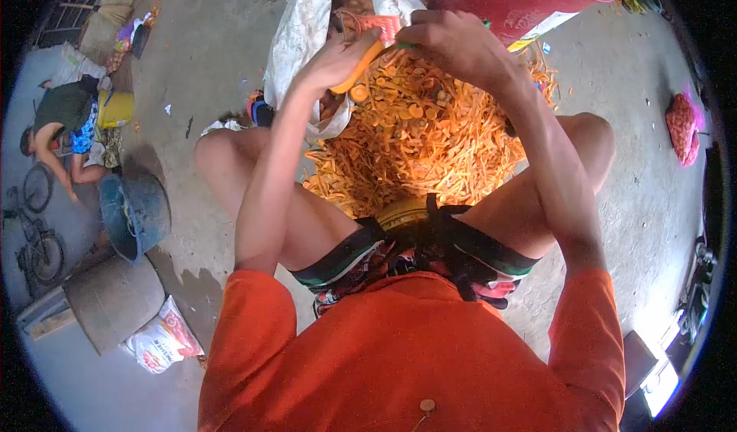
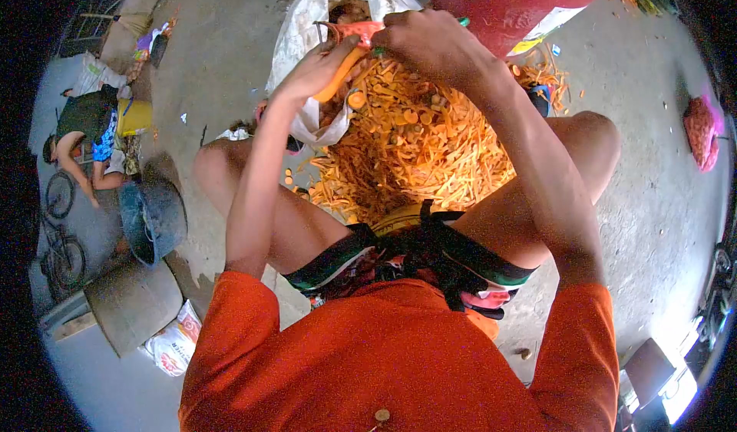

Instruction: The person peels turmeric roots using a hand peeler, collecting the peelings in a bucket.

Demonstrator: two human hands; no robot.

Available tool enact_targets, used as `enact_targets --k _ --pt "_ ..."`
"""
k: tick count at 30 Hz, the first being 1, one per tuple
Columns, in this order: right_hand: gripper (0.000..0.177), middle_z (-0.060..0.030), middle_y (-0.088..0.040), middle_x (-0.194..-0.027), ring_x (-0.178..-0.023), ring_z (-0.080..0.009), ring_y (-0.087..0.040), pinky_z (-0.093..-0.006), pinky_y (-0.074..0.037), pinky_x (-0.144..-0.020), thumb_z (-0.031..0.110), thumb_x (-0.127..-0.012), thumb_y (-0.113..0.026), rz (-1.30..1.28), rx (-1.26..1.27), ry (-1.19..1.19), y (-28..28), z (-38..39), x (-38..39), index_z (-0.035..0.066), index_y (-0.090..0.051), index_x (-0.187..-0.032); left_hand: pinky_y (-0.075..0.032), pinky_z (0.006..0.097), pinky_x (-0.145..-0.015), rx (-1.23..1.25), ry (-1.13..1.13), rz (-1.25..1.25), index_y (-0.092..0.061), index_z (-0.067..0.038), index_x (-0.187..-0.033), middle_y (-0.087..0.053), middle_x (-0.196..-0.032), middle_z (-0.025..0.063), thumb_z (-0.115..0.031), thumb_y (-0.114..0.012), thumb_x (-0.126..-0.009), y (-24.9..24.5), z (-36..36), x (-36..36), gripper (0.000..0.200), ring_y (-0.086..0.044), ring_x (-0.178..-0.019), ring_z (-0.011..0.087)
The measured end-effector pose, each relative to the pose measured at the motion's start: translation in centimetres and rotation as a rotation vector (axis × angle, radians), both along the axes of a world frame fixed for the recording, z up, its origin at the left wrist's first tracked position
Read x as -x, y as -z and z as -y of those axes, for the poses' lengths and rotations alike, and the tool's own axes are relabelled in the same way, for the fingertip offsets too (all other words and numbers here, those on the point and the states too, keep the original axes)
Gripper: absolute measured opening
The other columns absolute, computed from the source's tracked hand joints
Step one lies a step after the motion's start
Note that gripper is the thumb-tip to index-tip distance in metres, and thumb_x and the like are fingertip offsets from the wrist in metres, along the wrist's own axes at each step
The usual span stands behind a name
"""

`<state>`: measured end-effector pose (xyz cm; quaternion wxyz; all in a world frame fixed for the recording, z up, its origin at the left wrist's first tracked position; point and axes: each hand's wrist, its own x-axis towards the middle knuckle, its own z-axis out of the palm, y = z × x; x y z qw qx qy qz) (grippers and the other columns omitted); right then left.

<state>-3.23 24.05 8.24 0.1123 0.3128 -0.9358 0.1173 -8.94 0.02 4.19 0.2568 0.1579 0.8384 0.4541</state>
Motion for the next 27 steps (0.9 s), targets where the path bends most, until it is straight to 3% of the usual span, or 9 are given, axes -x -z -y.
enact_targets --k 1,3,7,9,11,19,22,25,27 --pt "0.025 -0.0203 -0.070 -0.105 -0.093 -0.0392 -0.071 -0.0489 -0.058 -0.075 0.013 -0.089 -0.061 -0.007 0.000 -0.007 -0.6 0.0 -0.3 0.011 -0.067 -0.114 -0.054 0.0301 -0.081 0.000 -0.007 -0.007 -0.068 -0.006 -0.114 -0.071 -0.103 0.0060 -0.053 -0.044 -0.106 0.6 0.2 0.8 0.054 -0.066 -0.088 0.0136" --pt "0.019 -0.0161 -0.069 -0.100 -0.089 -0.0392 -0.068 -0.0493 -0.054 -0.074 0.021 -0.094 -0.064 0.132 0.016 0.246 -2.5 0.1 -0.9 0.009 -0.069 -0.108 -0.054 0.0320 -0.077 -0.280 -0.424 0.253 -0.067 -0.009 -0.111 -0.068 -0.092 0.0021 -0.052 -0.042 -0.106 0.4 0.0 1.2 0.050 -0.064 -0.083 0.0145" --pt "0.046 -0.0241 -0.067 -0.095 -0.083 -0.0411 -0.068 -0.0449 -0.053 -0.072 0.032 -0.092 -0.073 0.147 0.501 0.202 0.3 1.2 0.0 0.004 -0.058 -0.125 -0.053 0.0331 -0.071 -0.740 -0.532 0.407 -0.066 -0.008 -0.106 -0.064 -0.086 0.0033 -0.052 -0.040 -0.106 -2.5 -1.8 -0.2 0.051 -0.063 -0.080 0.0145" --pt "0.088 -0.0278 -0.067 -0.102 -0.090 -0.0433 -0.068 -0.0446 -0.053 -0.077 0.050 -0.071 -0.089 0.129 0.550 0.175 -0.5 3.4 -1.0 -0.003 -0.050 -0.129 -0.055 0.0338 -0.073 -0.782 -0.418 0.403 -0.065 -0.009 -0.112 -0.065 -0.089 0.0027 -0.052 -0.042 -0.106 -3.0 -2.6 -0.6 0.049 -0.065 -0.082 0.0154" --pt "0.099 -0.0311 -0.066 -0.101 -0.095 -0.0460 -0.067 -0.0469 -0.054 -0.080 0.054 -0.061 -0.093 0.216 0.428 0.280 -0.6 4.6 -1.1 -0.007 -0.050 -0.126 -0.056 0.0335 -0.075 -0.877 -0.583 0.443 -0.062 -0.011 -0.118 -0.066 -0.092 0.0026 -0.052 -0.044 -0.106 -3.4 -3.8 -1.3 0.047 -0.066 -0.084 0.0157" --pt "0.103 -0.0331 -0.066 -0.096 -0.097 -0.0491 -0.066 -0.0491 -0.055 -0.079 0.055 -0.056 -0.094 0.244 0.479 0.298 -1.7 4.6 -0.8 -0.010 -0.050 -0.123 -0.056 0.0336 -0.077 -0.963 -0.539 0.414 -0.061 -0.013 -0.120 -0.066 -0.095 0.0007 -0.053 -0.051 -0.103 -2.9 -3.4 -0.6 0.045 -0.065 -0.085 0.0145" --pt "0.103 -0.0329 -0.067 -0.098 -0.098 -0.0496 -0.065 -0.0499 -0.055 -0.079 0.055 -0.057 -0.094 0.228 0.468 0.280 -1.4 4.4 -0.7 -0.010 -0.049 -0.124 -0.055 0.0407 -0.092 -0.876 -0.490 0.365 -0.058 -0.016 -0.130 -0.066 -0.114 0.0020 -0.055 -0.042 -0.105 -2.3 -3.3 -0.3 0.049 -0.065 -0.106 0.0188" --pt "0.101 -0.0327 -0.067 -0.100 -0.100 -0.0499 -0.064 -0.0508 -0.055 -0.081 0.055 -0.059 -0.093 0.193 0.478 0.253 -0.7 4.3 -0.5 -0.008 -0.049 -0.125 -0.055 0.0407 -0.090 -0.879 -0.504 0.379 -0.057 -0.016 -0.128 -0.065 -0.111 0.0027 -0.056 -0.043 -0.104 -2.4 -3.4 -0.5 0.049 -0.065 -0.104 0.0192" --pt "0.099 -0.0326 -0.067 -0.100 -0.100 -0.0499 -0.064 -0.0510 -0.055 -0.081 0.054 -0.060 -0.092 0.177 0.475 0.250 -0.6 4.5 -0.7 -0.007 -0.050 -0.126 -0.055 0.0352 -0.072 -0.905 -0.564 0.395 -0.060 -0.012 -0.115 -0.064 -0.093 0.0014 -0.051 -0.050 -0.104 -3.6 -3.5 -1.1 0.041 -0.064 -0.082 0.0157"
